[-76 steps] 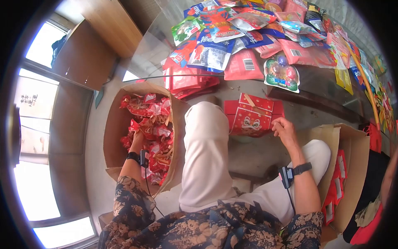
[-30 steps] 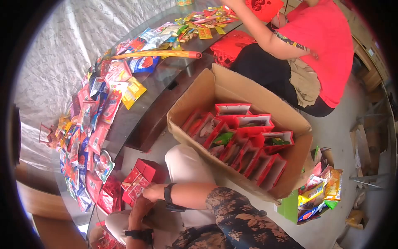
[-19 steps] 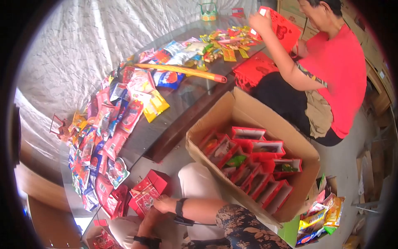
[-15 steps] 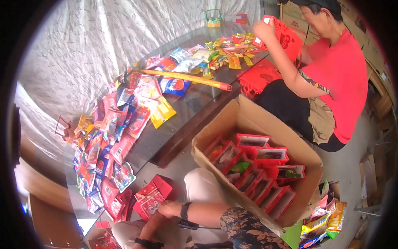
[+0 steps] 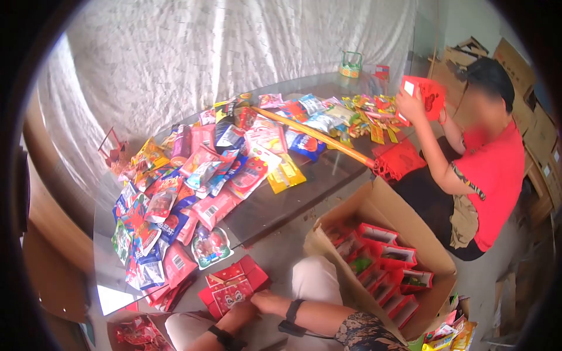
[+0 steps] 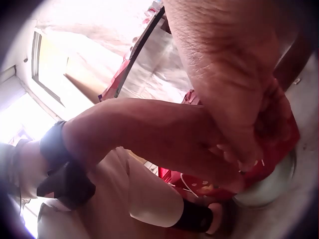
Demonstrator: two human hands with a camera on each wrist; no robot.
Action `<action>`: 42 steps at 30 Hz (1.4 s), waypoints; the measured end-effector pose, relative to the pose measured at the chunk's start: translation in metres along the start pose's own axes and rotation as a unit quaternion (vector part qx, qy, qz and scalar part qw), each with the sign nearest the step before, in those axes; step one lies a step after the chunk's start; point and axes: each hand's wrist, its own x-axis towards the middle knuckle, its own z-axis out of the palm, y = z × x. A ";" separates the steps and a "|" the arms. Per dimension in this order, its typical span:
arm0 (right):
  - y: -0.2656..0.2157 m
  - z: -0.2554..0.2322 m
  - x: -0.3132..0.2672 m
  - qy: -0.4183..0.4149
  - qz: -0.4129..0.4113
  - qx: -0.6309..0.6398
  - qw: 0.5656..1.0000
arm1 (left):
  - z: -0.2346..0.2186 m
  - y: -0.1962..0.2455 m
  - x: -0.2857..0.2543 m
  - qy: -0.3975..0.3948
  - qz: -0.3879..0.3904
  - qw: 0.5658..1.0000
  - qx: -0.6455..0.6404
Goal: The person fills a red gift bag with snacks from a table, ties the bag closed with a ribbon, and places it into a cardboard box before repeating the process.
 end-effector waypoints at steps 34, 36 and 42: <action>-0.039 -0.035 0.001 -0.101 0.094 -0.250 0.958 | -0.032 0.028 -0.015 0.017 0.042 0.995 0.093; -0.037 -0.038 0.000 -0.135 0.091 -0.244 0.956 | -0.028 0.029 -0.008 -0.007 0.031 0.995 0.094; -0.021 -0.025 -0.005 -0.154 0.090 -0.227 0.957 | -0.023 0.041 0.000 -0.074 -0.004 0.996 0.052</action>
